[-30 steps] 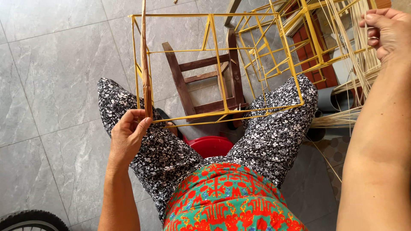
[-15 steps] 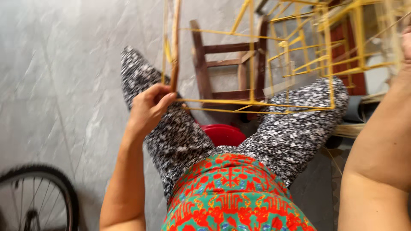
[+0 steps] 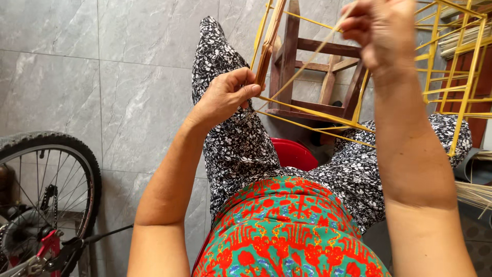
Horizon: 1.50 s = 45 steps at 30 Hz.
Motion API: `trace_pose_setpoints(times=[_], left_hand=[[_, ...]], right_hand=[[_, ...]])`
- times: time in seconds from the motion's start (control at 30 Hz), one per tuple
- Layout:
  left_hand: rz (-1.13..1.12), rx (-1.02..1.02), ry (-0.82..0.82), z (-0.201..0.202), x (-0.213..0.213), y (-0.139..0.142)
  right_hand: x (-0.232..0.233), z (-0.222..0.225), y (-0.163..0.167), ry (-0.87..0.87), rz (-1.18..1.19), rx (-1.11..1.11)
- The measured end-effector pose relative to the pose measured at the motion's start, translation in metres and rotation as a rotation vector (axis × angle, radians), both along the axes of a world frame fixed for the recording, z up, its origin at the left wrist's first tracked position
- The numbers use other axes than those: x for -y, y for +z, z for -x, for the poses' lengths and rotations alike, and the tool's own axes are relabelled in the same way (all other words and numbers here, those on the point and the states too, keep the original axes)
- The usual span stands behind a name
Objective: The person sits on a red stool and weaves thin bamboo strips into a yellow metal frame. They repeatedly pull strips from a nearby container, align them, and interlace them through the frame's openings to build up a woven structure.
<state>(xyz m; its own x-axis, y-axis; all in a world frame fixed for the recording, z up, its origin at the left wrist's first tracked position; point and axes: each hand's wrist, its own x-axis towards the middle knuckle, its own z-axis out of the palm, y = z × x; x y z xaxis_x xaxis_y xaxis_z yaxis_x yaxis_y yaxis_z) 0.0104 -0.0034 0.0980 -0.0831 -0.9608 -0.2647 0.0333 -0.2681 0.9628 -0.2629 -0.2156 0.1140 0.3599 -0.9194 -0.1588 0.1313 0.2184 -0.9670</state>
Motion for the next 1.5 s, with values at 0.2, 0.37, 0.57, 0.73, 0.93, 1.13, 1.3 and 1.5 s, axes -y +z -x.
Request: trace_pose_setpoints(times=[0.2,0.37,0.57,0.73,0.93,1.13,1.3,1.5], left_hand=[[-0.021,0.102,0.041,0.003,-0.002,0.002],[-0.009,0.19,0.088,0.007,-0.003,0.008],[0.012,0.189,0.115,0.008,-0.005,0.007],[0.032,0.128,0.165,0.013,-0.005,0.007],[-0.035,0.284,0.286,0.026,-0.003,0.018],[0.047,0.242,0.287,0.027,-0.005,0.028],[0.047,0.32,0.256,0.029,-0.004,0.023],[0.007,0.371,0.26,0.03,0.001,0.026]], right_hand=[[-0.043,-0.072,-0.019,0.203,-0.182,-0.031],[-0.082,-0.085,-0.025,0.3,-0.157,-0.055],[-0.105,-0.086,-0.01,0.283,-0.108,-0.09],[-0.113,-0.086,-0.008,0.266,-0.043,-0.104],[-0.128,-0.074,0.0,0.214,0.084,-0.095],[-0.215,-0.034,-0.011,0.361,0.303,-0.304],[-0.204,-0.052,-0.062,0.324,0.375,-0.203],[-0.17,-0.082,-0.089,0.199,0.026,0.424]])
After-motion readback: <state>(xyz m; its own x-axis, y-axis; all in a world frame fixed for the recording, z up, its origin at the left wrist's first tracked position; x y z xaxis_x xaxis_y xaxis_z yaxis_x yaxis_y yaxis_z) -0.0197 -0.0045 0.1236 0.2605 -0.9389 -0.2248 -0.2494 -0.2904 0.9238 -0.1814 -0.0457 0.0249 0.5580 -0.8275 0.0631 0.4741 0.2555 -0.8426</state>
